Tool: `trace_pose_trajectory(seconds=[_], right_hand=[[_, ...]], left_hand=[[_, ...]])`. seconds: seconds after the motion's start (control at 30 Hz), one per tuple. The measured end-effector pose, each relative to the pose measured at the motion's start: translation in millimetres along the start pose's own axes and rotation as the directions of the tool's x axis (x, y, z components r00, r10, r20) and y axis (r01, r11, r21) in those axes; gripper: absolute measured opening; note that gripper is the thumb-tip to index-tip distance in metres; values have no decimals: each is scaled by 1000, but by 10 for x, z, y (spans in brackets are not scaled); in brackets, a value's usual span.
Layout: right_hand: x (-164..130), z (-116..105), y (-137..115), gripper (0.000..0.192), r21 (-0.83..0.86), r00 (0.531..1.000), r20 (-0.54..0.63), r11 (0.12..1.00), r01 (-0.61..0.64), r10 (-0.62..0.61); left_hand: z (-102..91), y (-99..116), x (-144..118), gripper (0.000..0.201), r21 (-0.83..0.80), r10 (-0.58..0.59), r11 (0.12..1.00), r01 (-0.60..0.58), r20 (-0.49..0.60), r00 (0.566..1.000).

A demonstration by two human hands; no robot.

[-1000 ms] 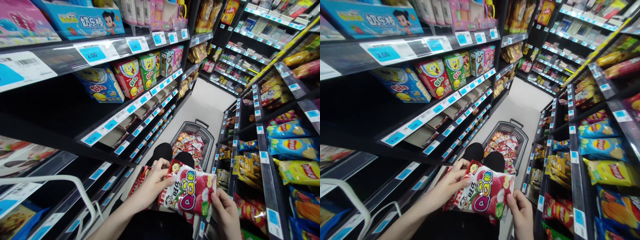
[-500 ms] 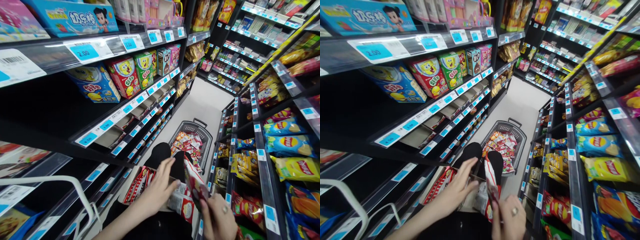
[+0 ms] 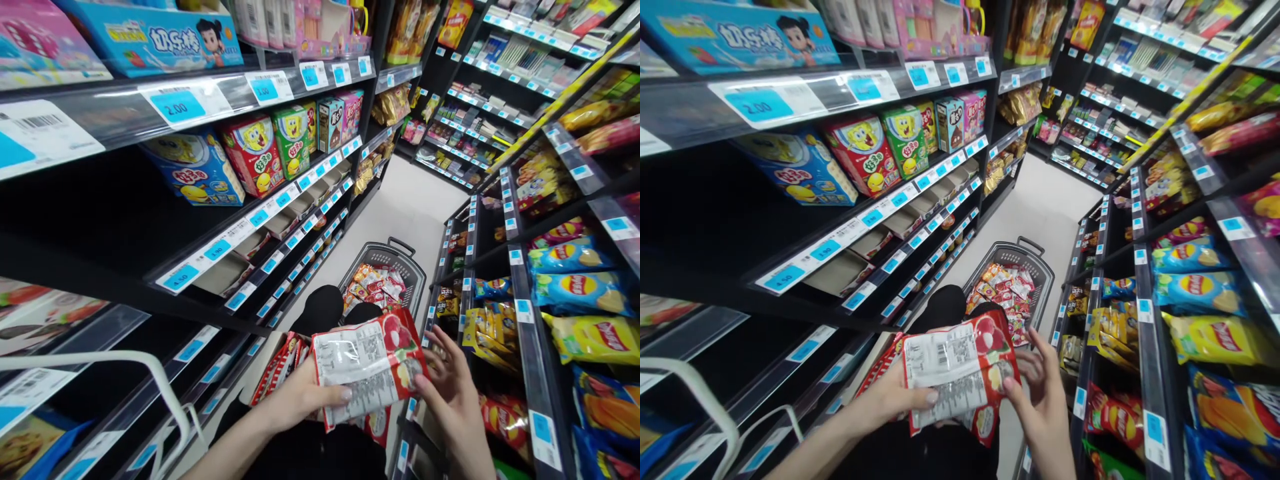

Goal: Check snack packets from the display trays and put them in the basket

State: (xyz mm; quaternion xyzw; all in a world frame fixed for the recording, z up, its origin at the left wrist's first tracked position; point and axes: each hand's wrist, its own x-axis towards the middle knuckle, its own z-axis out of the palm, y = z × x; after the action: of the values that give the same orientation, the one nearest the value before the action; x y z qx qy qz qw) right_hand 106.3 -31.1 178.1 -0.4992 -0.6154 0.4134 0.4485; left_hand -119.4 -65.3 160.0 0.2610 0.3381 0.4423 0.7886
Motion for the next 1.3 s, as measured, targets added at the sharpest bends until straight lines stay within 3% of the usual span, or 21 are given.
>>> trace_pose_trajectory(seconds=[0.07,0.1,0.2,0.27,0.37,0.43,0.53,0.7,0.77,0.93,1.03,1.17,1.3], right_hand=[[53,-46,0,58,219,973,166,956,-195,160],[50,-38,-10,56,254,958,183,931,-261,218],[-63,30,-35,53,227,950,79,922,-313,303],[-159,49,-32,53,173,967,14,952,-253,254],[-221,7,-39,44,4,990,-75,993,-122,122],[-198,-30,-76,33,-92,998,-47,995,-36,32],[-137,-28,-145,19,-111,998,14,991,69,-68],[-108,40,-153,9,-134,985,-84,981,141,-153],[-90,19,-138,9,-184,980,-36,965,184,-194],[-1,-106,-153,24,-220,946,127,922,319,-297],[17,-128,-172,17,-209,933,202,917,339,-298],[-18,-80,-169,7,-222,953,110,928,300,-282],[-101,-22,-160,20,-240,979,40,949,204,-200]], left_hand=[[4,65,-23,97,23,59,998,-58,-15,998],[11,75,-30,102,35,105,994,-103,-40,994],[9,19,-41,99,126,253,964,-235,-158,954],[-30,-50,-55,85,228,350,925,-303,-204,914],[-108,-89,-90,49,412,443,844,-342,-179,878],[-136,-45,-108,33,546,476,771,-327,-154,866],[-125,69,-101,25,667,521,673,-320,-120,845],[-55,164,-53,10,709,583,601,-370,-72,809],[-37,163,-53,8,724,590,580,-375,-55,806],[-11,156,-80,8,743,561,575,-343,-53,826],[-9,154,-75,7,721,535,602,-343,-46,844],[-3,128,-45,8,677,538,631,-379,-30,843],[69,104,-32,11,661,537,678,-322,-146,831]])
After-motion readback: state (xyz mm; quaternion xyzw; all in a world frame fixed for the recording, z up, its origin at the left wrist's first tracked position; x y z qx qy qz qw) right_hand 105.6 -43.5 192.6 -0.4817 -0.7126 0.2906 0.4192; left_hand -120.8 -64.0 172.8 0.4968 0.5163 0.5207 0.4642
